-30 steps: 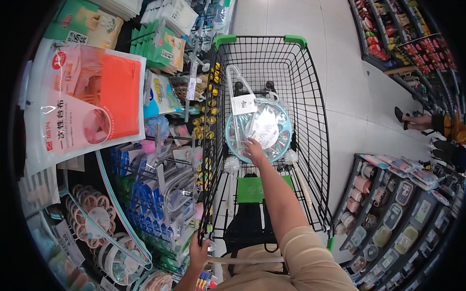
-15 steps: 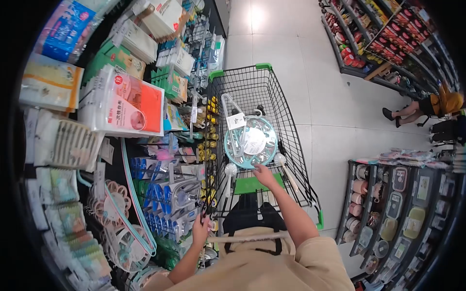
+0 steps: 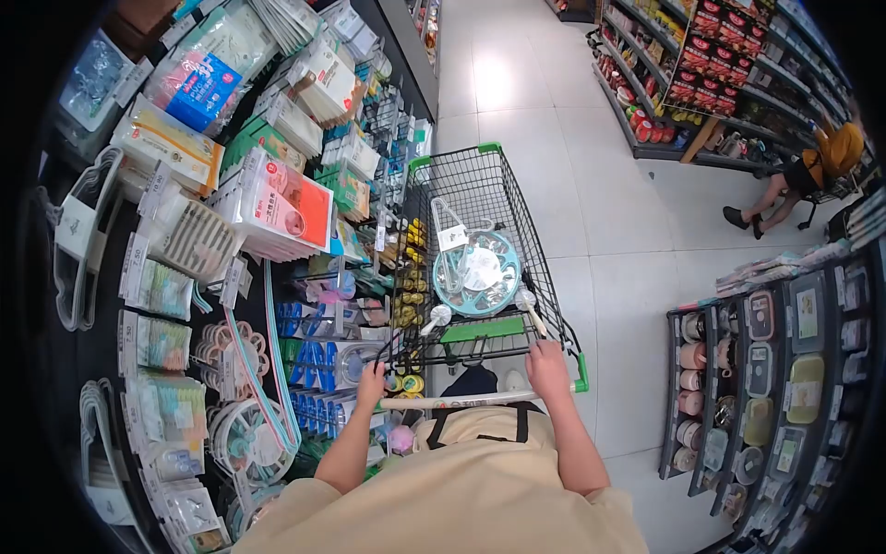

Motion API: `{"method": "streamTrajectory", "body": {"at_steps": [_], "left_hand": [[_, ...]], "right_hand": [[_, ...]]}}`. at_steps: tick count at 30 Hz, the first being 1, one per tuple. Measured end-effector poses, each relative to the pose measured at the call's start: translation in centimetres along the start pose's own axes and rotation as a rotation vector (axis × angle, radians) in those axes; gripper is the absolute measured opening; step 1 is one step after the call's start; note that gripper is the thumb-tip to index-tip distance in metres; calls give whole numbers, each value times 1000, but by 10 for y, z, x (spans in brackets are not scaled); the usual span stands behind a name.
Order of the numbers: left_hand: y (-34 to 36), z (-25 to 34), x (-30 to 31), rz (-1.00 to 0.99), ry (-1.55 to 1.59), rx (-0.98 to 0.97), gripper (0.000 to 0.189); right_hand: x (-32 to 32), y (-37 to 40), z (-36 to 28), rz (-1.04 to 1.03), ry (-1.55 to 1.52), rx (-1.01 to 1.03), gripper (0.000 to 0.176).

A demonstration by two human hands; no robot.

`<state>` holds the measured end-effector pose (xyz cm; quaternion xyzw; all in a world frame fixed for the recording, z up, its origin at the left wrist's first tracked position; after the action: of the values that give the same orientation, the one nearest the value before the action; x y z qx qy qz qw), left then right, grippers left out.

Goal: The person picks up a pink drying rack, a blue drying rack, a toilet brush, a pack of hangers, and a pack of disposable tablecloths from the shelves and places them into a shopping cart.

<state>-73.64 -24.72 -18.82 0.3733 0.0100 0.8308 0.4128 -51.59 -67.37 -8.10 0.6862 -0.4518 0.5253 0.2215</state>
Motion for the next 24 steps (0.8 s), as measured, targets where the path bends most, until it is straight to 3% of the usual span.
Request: {"method": "streamTrajectory", "body": {"at_steps": [3,4,8,14,21,24], "left_hand": [[5,32,7,-9,2,93,43],[13,57,12,-27,52,152,45],[-14,17,3,21,-57,90,46],[-14,27,4,41,-156,69,46],[3,45,0,18,42,151,45],[7,47,-2,14,-69,149,47]], "right_hand": [[6,-2,1,-50,-95,-52,17],[8,1,1,50,-108,-38,16],[6,1,5,75,-143,-62,15],[4,-3,9,36,-140,-75,15],[4,-4,17,14,-138,-74,14],[-3,-4,21,32,-117,-14,15]]}}
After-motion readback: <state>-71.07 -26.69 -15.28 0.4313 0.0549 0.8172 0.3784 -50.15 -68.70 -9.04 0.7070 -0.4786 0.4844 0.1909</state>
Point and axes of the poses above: each hand's wrist, its own y-axis away from the middle knuckle, its own x-axis out of the back of the hand, z = x × y, the point moved 5 cm from there along -y, towards the middle knuckle, and after that the axes turned 11 degrees about y, right-handed, at the moved point
